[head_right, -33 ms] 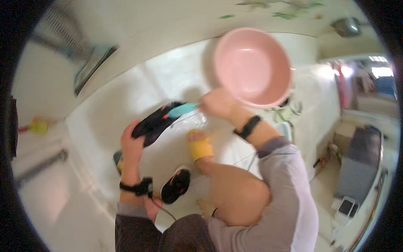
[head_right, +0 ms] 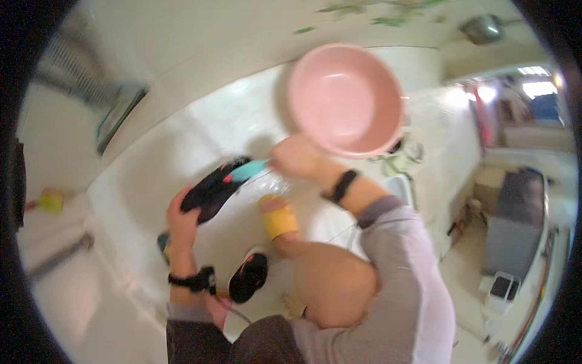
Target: The person cleans various shoes under a stream of water, using a brush to scrub the uppers and soles of a black sneaker, a brown shoe, and a white shoe one at a time.
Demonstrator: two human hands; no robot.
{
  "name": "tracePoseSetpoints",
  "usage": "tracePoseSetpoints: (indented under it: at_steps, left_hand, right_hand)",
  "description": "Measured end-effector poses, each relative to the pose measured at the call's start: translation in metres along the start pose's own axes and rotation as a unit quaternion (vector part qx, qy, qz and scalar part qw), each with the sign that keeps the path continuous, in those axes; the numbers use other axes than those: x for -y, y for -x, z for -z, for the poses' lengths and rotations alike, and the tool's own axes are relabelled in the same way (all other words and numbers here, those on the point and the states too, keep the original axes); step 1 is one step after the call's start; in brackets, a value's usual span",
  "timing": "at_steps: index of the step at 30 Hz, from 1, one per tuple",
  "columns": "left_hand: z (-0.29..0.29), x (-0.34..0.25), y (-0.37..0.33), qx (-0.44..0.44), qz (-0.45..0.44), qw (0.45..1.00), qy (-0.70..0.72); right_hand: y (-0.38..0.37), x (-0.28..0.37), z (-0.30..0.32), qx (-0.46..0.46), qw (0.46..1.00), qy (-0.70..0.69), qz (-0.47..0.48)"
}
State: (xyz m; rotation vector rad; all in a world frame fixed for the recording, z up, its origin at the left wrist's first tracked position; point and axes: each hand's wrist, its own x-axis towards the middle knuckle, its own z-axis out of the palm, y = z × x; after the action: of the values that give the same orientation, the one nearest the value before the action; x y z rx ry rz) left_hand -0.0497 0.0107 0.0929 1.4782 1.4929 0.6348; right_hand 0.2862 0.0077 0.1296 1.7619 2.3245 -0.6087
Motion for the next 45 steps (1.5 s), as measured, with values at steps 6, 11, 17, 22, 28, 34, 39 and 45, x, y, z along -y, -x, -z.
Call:
tracePoseSetpoints:
  at_steps: [6, 11, 17, 22, 28, 34, 39, 45]
  left_hand:
    - [-0.03, 0.047, -0.01, 0.0, -0.01, 0.995, 0.096]
    - [-0.062, 0.021, -0.005, -0.154, -0.167, 0.939, -0.258]
    - [-0.094, -0.004, -0.013, -0.038, -0.197, 0.968, -0.153]
    - [-0.107, -0.009, -0.026, 0.063, -0.078, 0.978, -0.181]
    - [-0.114, -0.005, -0.029, 0.125, -0.106, 0.882, -0.442]
    - [-0.102, -0.054, -0.032, 0.249, 0.013, 0.82, -0.515]
    - [-0.109, -0.03, -0.043, 0.195, 0.01, 0.819, -0.54]
    - [-0.092, -0.039, -0.036, 0.07, -0.087, 0.859, -0.499]
  right_hand:
    - [-0.007, -0.008, 0.004, -0.038, 0.995, -0.083, -0.031]
    - [0.001, 0.008, -0.006, -0.058, 0.985, -0.119, -0.113]
    - [0.005, 0.027, -0.004, -0.019, 0.986, -0.135, -0.092]
    - [0.034, 0.019, 0.011, -0.01, 0.983, -0.127, -0.13]
    - [0.082, 0.003, 0.016, 0.003, 0.983, -0.121, -0.136]
    - [0.136, -0.001, 0.021, -0.008, 0.974, -0.147, -0.171]
    - [0.162, -0.002, 0.021, -0.02, 0.965, -0.173, -0.196]
    - [0.17, -0.003, 0.009, -0.025, 0.955, -0.21, -0.206]
